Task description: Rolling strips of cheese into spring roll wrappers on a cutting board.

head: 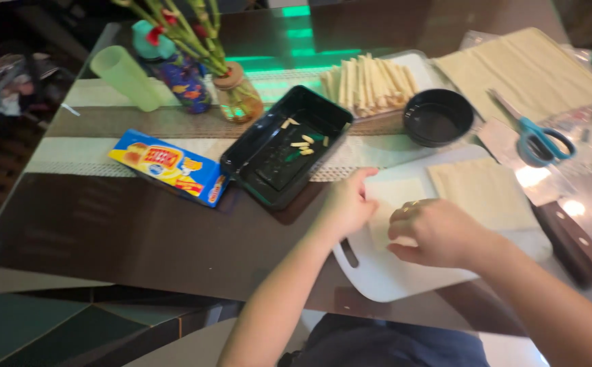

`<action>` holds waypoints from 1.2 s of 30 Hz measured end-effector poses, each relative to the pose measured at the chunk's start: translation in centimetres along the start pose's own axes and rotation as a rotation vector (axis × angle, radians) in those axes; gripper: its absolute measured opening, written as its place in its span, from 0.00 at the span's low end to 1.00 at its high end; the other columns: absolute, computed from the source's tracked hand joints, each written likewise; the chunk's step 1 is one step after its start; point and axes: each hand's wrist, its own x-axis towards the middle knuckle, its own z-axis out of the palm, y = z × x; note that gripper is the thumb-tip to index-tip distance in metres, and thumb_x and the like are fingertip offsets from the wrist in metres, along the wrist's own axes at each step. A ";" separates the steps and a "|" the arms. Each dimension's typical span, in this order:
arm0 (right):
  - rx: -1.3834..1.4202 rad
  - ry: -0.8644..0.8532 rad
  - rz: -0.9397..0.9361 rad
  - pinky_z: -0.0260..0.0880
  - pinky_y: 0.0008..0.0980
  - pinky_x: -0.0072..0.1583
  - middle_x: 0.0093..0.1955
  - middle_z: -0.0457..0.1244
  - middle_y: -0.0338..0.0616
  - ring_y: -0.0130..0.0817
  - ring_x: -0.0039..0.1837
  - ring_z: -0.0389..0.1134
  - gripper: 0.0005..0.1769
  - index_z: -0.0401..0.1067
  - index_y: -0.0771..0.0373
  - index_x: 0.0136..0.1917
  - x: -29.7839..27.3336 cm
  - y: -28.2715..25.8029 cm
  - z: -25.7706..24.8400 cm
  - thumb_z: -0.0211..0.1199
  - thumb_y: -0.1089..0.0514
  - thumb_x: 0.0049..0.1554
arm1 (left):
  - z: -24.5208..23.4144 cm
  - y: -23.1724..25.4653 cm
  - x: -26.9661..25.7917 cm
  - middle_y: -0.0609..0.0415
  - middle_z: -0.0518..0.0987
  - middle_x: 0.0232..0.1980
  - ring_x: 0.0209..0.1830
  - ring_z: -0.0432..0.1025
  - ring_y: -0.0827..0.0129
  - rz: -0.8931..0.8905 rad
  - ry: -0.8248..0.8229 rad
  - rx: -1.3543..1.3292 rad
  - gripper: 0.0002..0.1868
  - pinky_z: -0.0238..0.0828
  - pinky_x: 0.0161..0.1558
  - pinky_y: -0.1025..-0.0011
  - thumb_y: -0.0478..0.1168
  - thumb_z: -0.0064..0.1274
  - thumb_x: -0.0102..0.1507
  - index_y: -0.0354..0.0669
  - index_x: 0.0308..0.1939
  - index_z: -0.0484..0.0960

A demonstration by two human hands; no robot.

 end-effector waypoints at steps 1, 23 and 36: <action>-0.003 -0.003 -0.013 0.71 0.46 0.44 0.38 0.68 0.41 0.45 0.42 0.70 0.07 0.75 0.56 0.34 0.8 0.0 -0.9 0.70 0.55 0.43 | -1.6 1.2 -0.8 0.44 0.86 0.40 0.39 0.82 0.58 -0.003 0.013 0.000 0.31 0.79 0.44 0.65 0.35 0.61 0.54 0.43 0.63 0.78; -0.228 0.187 0.296 0.74 0.42 0.48 0.46 0.71 0.43 0.46 0.46 0.73 0.10 0.82 0.54 0.47 19.1 8.0 -0.5 0.66 0.58 0.49 | -17.9 -6.6 8.0 0.43 0.79 0.42 0.45 0.76 0.46 0.129 0.480 0.717 0.04 0.74 0.45 0.53 0.33 0.54 0.56 0.41 0.32 0.84; -0.113 0.188 0.233 0.73 0.39 0.46 0.44 0.70 0.41 0.43 0.44 0.72 0.08 0.79 0.59 0.46 16.7 7.3 0.9 0.65 0.57 0.53 | -15.7 -3.0 5.8 0.50 0.77 0.36 0.41 0.76 0.56 0.330 0.393 0.668 0.03 0.74 0.47 0.60 0.31 0.51 0.57 0.42 0.29 0.80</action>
